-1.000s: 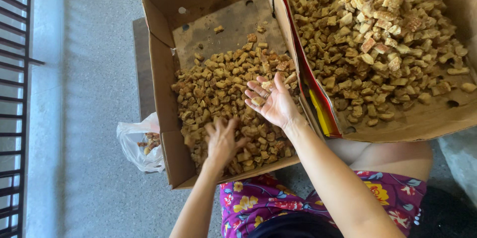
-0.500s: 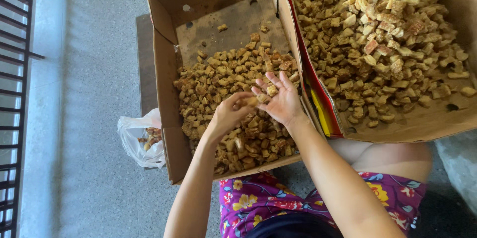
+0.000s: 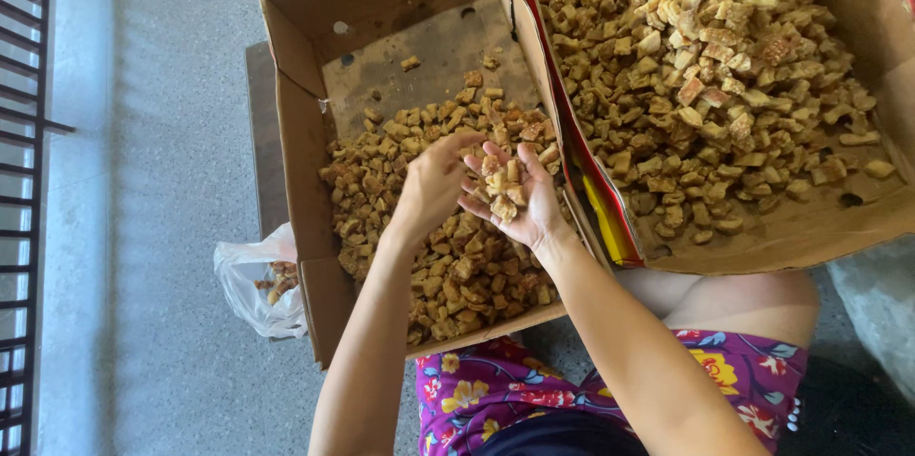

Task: The person sits on the floor and sorts small, cubed food items by hand. They scoop handfuls from a large cardboard box on the right and transfer them into a smaller cardboard box on the left, occasionally picking out individual pieces.

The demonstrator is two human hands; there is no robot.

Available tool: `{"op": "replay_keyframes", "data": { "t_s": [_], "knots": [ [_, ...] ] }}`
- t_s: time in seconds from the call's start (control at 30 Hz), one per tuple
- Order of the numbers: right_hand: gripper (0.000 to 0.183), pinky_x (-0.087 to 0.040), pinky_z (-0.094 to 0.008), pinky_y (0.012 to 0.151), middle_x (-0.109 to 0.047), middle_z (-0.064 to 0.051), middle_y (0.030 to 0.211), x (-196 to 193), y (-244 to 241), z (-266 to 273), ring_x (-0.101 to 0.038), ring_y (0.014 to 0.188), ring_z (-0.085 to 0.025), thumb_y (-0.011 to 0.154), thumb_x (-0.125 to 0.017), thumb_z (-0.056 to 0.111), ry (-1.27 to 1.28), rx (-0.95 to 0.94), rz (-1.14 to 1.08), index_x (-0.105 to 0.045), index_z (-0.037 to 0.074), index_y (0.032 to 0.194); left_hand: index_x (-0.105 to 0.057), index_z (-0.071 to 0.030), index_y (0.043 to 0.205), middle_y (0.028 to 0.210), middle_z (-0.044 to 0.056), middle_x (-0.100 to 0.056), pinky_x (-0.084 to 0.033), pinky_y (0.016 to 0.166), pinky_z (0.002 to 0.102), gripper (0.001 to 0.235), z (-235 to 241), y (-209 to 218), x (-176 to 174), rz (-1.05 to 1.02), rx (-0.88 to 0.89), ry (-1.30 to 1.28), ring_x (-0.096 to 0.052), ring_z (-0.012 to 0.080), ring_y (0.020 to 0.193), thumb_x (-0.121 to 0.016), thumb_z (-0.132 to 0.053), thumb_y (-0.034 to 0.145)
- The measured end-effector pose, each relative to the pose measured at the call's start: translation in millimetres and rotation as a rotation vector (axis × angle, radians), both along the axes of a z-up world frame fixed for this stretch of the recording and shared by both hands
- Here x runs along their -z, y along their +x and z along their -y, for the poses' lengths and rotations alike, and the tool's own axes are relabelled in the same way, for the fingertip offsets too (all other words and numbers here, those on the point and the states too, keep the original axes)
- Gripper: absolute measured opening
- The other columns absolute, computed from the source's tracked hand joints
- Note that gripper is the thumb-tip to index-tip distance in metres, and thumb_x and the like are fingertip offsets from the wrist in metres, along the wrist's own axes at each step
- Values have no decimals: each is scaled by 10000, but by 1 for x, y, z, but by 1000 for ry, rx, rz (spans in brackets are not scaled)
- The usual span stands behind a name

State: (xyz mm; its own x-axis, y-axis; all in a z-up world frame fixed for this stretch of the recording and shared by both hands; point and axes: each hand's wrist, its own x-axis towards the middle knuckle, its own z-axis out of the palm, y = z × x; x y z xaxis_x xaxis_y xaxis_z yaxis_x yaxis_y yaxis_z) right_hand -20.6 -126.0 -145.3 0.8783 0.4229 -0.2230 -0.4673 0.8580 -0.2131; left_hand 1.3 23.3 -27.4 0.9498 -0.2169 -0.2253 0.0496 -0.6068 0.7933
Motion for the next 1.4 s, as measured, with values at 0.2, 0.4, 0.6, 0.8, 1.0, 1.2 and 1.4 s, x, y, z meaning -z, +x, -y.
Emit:
{"op": "replay_keyframes", "data": {
  "t_s": [0.2, 0.4, 0.6, 0.8, 1.0, 1.2, 1.4],
  "knots": [
    [447, -556, -546, 1014, -650, -132, 1319, -8, 2, 0, -643, 1155, -338, 968, -579, 461, 105, 5, -61, -650, 178, 1306, -499, -124, 1473, 1409, 192, -580, -449, 1070, 545, 470, -94, -16, 54, 79, -68, 602, -581, 353, 1260, -553, -242, 1021],
    [384, -570, -449, 974, -660, -147, 1308, 15, 6, -2, -645, 1121, -305, 971, -699, 174, 120, 4, 33, -653, 134, 1350, -283, -162, 1527, 1490, 365, -330, -527, 997, 609, 790, -152, -74, 114, -395, -86, 731, -534, 513, 1240, -564, -622, 949],
    [351, -556, -525, 1049, -666, -123, 1278, 7, 7, -1, -629, 1206, -342, 942, -704, 231, 35, 22, -16, -626, 167, 1278, -377, -158, 1493, 1322, 326, -500, -525, 931, 606, 761, -111, -96, 133, -134, -32, 537, -623, 477, 1090, -689, -490, 883],
    [531, -518, -595, 1043, -664, -175, 1318, 0, 4, 1, -614, 1248, -389, 1012, -518, 582, 26, 54, 25, -626, 153, 1305, -630, -98, 1274, 1120, 237, -619, -673, 734, 437, 354, -84, -79, 103, 30, -82, 238, -732, 310, 874, -622, -255, 957],
    [653, -500, -551, 991, -675, -117, 1350, 8, 3, 2, -652, 1240, -310, 922, -427, 672, -142, 3, -69, -630, 208, 1333, -713, -92, 1137, 885, 129, -779, -632, 628, 393, 361, -39, -28, 30, -120, -5, 1, -750, 219, 718, -510, -372, 1034],
    [726, -520, -549, 973, -719, -136, 1161, 3, 2, 2, -700, 1058, -296, 840, -410, 711, -206, -81, -91, -589, 168, 1288, -624, -91, 1136, 1062, 101, -771, -670, 675, 346, 401, 3, 5, -10, -126, 114, -63, -784, 208, 840, -420, -424, 1043],
    [588, -560, -514, 966, -690, -101, 1175, 16, 3, -2, -653, 1104, -261, 963, -484, 606, -109, 15, -74, -588, 153, 1323, -617, -79, 1170, 1132, 102, -768, -604, 909, 454, 327, 2, 6, -1, 76, 102, -27, -752, 253, 1076, -497, -355, 1044]
  ]
}}
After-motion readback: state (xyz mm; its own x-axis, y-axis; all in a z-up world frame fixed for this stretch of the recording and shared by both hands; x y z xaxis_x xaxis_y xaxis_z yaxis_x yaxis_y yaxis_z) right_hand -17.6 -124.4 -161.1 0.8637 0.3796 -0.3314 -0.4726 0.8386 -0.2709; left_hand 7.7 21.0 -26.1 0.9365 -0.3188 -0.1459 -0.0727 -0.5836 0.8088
